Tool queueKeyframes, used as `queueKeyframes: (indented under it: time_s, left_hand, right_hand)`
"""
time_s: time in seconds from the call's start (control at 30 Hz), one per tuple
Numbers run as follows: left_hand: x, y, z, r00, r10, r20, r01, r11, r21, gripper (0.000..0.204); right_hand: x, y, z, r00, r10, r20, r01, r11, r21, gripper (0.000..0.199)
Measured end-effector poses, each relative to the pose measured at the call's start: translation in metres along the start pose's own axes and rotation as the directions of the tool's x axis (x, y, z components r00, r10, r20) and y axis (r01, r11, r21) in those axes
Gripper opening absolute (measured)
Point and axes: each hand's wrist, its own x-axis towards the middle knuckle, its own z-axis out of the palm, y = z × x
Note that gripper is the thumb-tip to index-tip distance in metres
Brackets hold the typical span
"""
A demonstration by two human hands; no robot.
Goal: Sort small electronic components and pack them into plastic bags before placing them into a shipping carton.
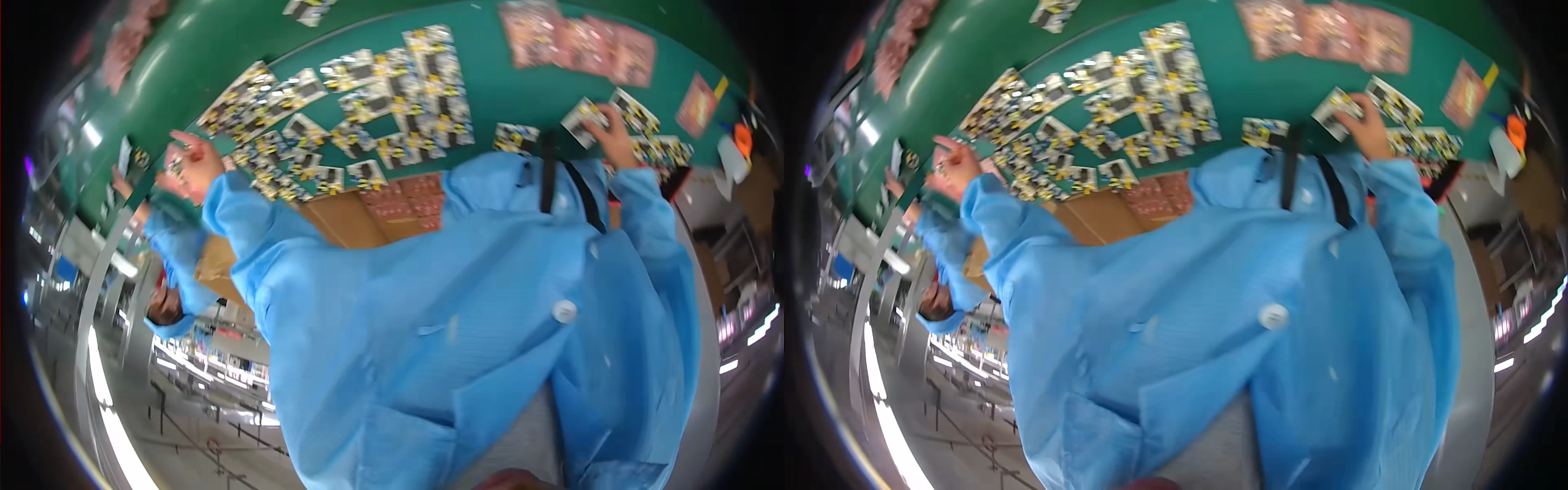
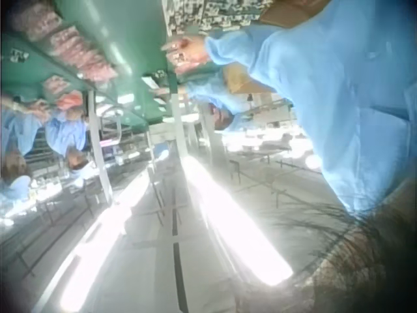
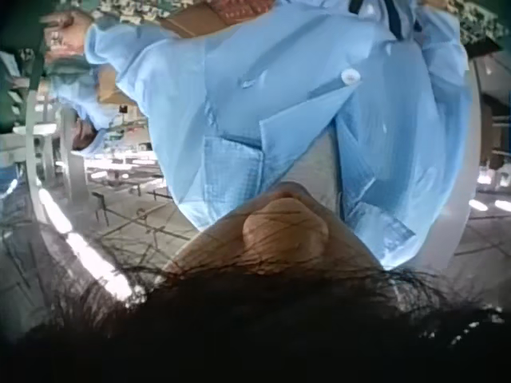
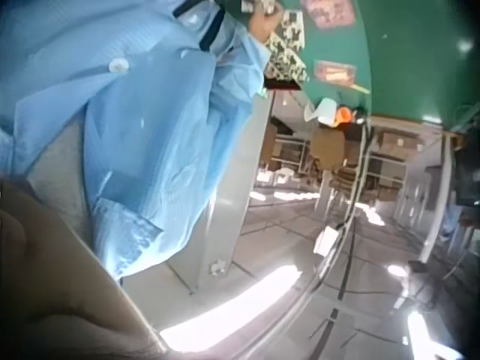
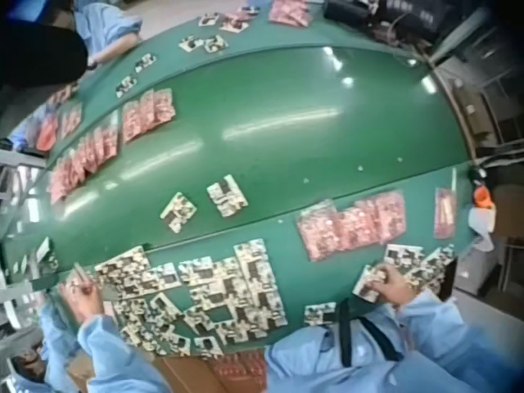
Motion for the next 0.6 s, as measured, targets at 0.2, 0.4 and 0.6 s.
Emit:
queueKeyframes:
  time_s: [0.2, 0.4, 0.6]
  left_hand:
    - [-0.136, 0.208, -0.015, 0.794, 0.607, -0.033, -0.530, 0.665, -0.526, 0.026]
    - [-0.280, 0.362, 0.020, 0.600, 0.793, -0.106, -0.621, 0.378, -0.687, 0.029]
    - [-0.322, 0.390, 0.027, 0.629, 0.763, 0.148, -0.604, 0.600, -0.526, 0.045]
  right_hand:
    - [-0.011, 0.010, 0.013, 0.966, 0.245, -0.084, -0.192, 0.896, 0.400, 0.039]
    - [-0.011, 0.033, 0.039, 0.975, 0.192, -0.113, -0.080, 0.776, 0.626, 0.052]
    - [-0.023, 0.062, 0.025, 0.999, 0.036, -0.002, -0.030, 0.856, 0.516, 0.035]
